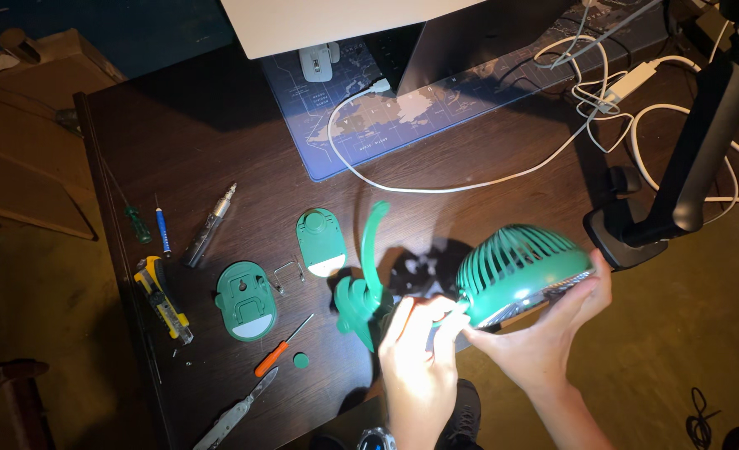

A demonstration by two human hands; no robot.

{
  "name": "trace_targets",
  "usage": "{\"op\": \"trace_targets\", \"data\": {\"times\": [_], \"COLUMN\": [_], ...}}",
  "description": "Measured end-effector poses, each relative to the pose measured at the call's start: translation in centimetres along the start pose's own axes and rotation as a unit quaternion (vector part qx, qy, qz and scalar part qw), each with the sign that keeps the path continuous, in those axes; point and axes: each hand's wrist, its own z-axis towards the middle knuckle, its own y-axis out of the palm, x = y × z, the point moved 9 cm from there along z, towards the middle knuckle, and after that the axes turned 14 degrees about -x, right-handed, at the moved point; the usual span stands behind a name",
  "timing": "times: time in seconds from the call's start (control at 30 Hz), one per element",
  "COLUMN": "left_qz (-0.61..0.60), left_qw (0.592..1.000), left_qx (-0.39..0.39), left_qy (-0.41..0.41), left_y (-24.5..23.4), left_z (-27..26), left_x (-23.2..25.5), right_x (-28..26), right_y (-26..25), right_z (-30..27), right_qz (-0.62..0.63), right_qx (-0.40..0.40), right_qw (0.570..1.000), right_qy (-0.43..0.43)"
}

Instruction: The person disassembles a small green electric fan on a desk. They remove the base, unscrew and detach the rear cover, then use a knife and screwdriver to pry off the front grille and remove the fan blade. The components are placed on the desk.

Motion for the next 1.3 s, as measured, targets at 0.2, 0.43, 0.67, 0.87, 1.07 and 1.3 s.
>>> {"op": "trace_targets", "data": {"times": [0.2,0.43,0.67,0.87,1.07,1.3], "left_qz": [0.162,0.203,0.242,0.247,0.269,0.261], "left_qw": [0.98,0.97,0.957,0.951,0.942,0.943], "left_qx": [-0.055,-0.091,-0.126,-0.158,-0.184,-0.191], "left_qy": [0.104,0.096,0.098,0.092,0.084,0.072], "left_y": [0.1,0.9,2.1,2.6,3.0,3.3], "left_z": [-1.2,-1.9,-2.6,-2.9,-2.8,-2.3], "left_x": [1.1,-0.9,-3.2,-4.7,-4.8,-4.2], "right_x": [-0.4,0.3,1.5,3.0,4.1,4.3], "right_y": [-0.3,0.3,1.5,2.4,3.2,3.2], "right_z": [0.0,0.2,-0.7,-1.3,-1.7,-1.4], "right_qz": [-0.025,-0.052,-0.021,-0.003,0.014,0.027], "right_qx": [0.029,0.034,-0.007,-0.031,-0.042,-0.03], "right_qw": [0.991,0.974,0.965,0.954,0.951,0.952], "right_qy": [-0.128,-0.218,-0.26,-0.297,-0.307,-0.304]}}
